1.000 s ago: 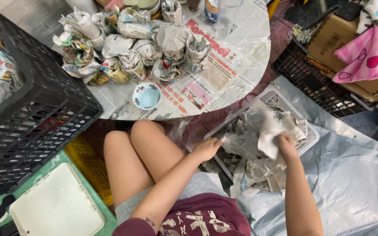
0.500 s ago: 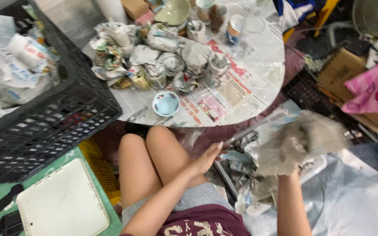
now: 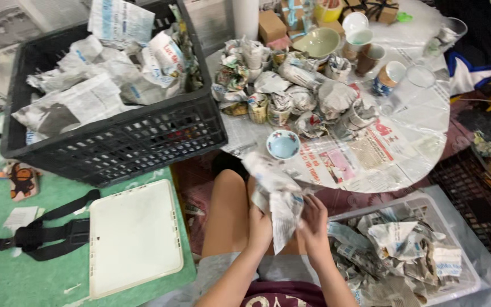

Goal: The person sits on the floor and wraps small ceramic items, including cups and bowls, in newspaper. They fold the paper around each item and place the wrapped bundles into a black crate or onto a nearby table.

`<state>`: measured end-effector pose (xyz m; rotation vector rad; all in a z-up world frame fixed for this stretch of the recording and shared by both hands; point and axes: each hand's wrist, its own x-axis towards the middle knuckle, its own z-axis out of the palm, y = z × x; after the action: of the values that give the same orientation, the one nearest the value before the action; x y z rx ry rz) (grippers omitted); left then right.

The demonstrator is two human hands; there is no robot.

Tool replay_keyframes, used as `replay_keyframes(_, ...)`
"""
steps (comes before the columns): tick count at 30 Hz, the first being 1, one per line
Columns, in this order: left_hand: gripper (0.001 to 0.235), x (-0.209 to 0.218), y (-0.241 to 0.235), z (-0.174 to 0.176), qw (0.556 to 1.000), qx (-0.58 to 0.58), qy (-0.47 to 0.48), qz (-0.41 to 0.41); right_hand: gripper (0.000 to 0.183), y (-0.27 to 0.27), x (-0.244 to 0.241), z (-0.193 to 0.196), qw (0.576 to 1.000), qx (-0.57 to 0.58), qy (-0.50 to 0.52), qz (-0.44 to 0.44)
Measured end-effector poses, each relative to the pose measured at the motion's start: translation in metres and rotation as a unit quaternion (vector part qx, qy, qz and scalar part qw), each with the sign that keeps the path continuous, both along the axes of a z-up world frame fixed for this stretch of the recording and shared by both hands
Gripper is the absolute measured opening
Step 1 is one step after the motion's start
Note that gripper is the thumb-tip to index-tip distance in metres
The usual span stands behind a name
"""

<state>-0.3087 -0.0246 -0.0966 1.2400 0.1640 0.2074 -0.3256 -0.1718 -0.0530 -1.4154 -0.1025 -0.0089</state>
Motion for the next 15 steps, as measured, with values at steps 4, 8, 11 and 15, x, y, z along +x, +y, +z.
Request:
replay_keyframes(4,0.050,-0.004,0.006,-0.006,0.991,0.069,-0.075,0.088,0.107,0.025,-0.013,0.030,0.981,-0.106,-0.140,0.088)
replay_keyframes(8,0.048,-0.007,0.018,-0.022,0.978,0.198,-0.032,0.048,0.087,0.038,-0.009,0.032,0.968,-0.210,-0.106,0.088)
replay_keyframes(11,0.036,-0.011,0.034,-0.024,0.971,0.241,-0.007,0.001,0.078,0.044,0.000,0.028,0.978,-0.166,-0.075,0.100)
replay_keyframes(15,0.033,-0.025,0.058,-0.007,0.964,0.254,0.053,-0.057,0.082,0.047,0.006,0.017,0.980,-0.100,-0.018,0.174)
